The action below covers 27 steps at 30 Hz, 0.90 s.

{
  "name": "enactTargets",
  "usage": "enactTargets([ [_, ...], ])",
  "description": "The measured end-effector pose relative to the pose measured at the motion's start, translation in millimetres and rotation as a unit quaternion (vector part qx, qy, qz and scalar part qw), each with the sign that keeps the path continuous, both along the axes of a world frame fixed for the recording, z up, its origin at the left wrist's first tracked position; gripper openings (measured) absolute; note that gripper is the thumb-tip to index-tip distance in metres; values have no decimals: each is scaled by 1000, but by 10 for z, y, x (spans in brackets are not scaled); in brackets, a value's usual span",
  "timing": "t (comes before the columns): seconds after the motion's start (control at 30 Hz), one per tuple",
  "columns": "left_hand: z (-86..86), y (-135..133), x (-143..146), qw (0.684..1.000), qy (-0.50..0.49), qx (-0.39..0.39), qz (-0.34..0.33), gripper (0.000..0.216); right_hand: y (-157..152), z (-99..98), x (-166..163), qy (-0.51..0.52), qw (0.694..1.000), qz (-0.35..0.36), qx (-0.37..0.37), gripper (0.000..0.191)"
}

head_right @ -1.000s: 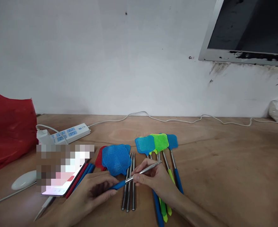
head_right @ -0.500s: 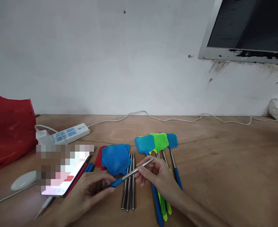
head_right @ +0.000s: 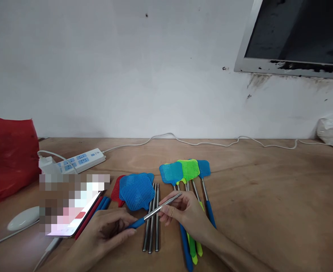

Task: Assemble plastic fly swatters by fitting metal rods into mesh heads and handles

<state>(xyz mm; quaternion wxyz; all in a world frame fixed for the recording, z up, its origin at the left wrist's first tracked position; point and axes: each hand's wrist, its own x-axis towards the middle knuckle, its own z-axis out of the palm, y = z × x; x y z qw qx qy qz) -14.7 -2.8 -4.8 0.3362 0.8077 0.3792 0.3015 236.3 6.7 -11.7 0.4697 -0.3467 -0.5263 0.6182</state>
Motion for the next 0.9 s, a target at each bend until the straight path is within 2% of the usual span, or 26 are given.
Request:
enactTargets([
  [0.13, 6, -11, 8, 1000, -2, 1, -1, 23, -6, 8, 7, -4, 1000, 7, -1, 27],
  [0.23, 75, -22, 28, 1000, -11, 16, 2, 22, -21, 69, 5, -10, 1000, 7, 7, 25],
  [0.37, 164, 25, 0, 997, 6, 59, 42, 27, -23, 157, 10, 29, 998, -48, -8, 30],
  [0.47, 103, 120, -77, 986, 79, 126, 77, 25, -1, 182, 38, 37, 992, -120, -34, 36],
  [0.57, -49, 208, -152, 962, 172, 184, 106, 40, 31, 177, 72, -12, 987, -157, -34, 41],
  [0.67, -180, 247, -187, 942, 236, 210, 112, 55, 55, 159, 89, -98, 990, -105, -14, 48],
  [0.73, -216, 251, -190, 936, 253, 217, 116, 57, 59, 151, 89, -147, 988, -54, -8, 52],
  [0.9, -168, 250, -162, 940, 249, 192, 132, 48, 21, 165, 81, -214, 977, -3, 1, 50],
])
